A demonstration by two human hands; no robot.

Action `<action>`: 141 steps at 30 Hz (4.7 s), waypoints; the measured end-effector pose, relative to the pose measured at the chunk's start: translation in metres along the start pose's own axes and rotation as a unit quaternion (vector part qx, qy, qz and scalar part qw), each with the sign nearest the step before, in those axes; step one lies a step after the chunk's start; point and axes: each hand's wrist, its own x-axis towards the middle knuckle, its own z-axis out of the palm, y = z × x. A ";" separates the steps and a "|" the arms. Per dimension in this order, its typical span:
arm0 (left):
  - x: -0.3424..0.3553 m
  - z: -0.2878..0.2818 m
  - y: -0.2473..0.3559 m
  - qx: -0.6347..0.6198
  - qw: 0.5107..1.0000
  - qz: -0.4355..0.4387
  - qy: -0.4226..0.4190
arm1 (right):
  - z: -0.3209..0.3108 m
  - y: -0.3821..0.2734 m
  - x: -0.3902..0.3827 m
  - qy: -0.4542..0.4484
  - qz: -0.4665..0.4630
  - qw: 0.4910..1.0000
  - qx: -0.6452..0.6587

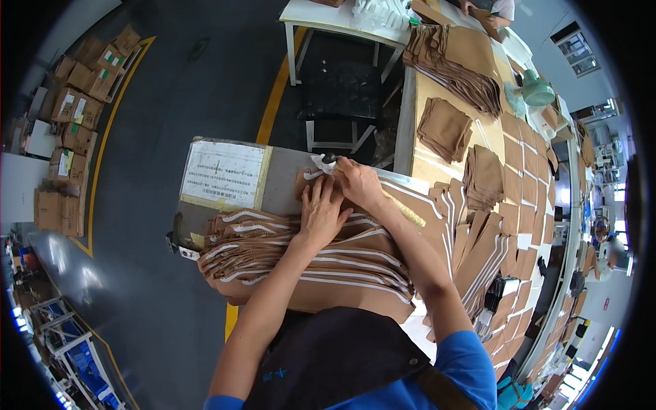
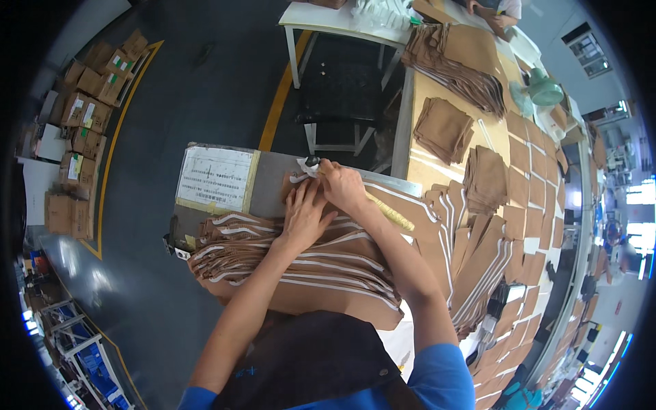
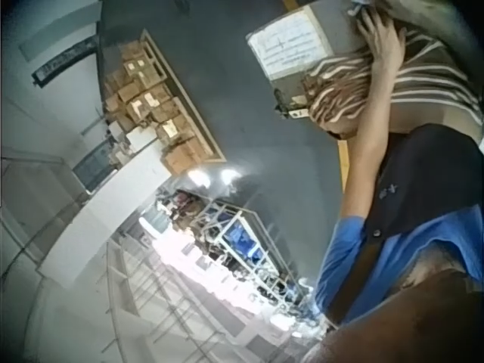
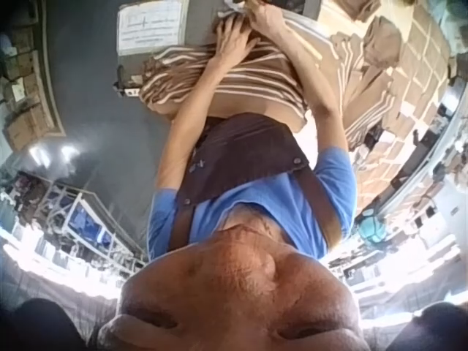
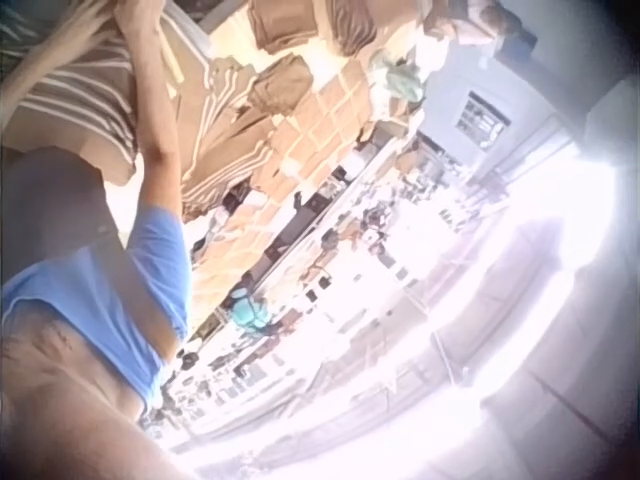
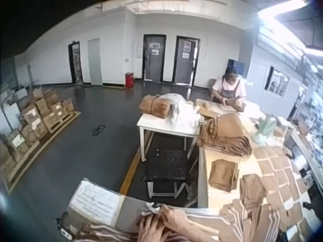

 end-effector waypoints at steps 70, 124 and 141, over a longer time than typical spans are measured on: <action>-0.139 -0.035 0.040 -0.027 0.943 0.333 -0.007 | -0.063 0.084 -0.433 0.404 0.505 0.753 -0.122; 0.078 0.061 0.072 -0.014 0.957 0.272 -0.104 | -0.103 0.095 -0.129 0.086 0.186 0.976 -0.069; 0.079 0.065 0.073 -0.019 0.956 0.277 -0.098 | -0.077 0.098 -0.150 0.145 0.250 0.955 -0.068</action>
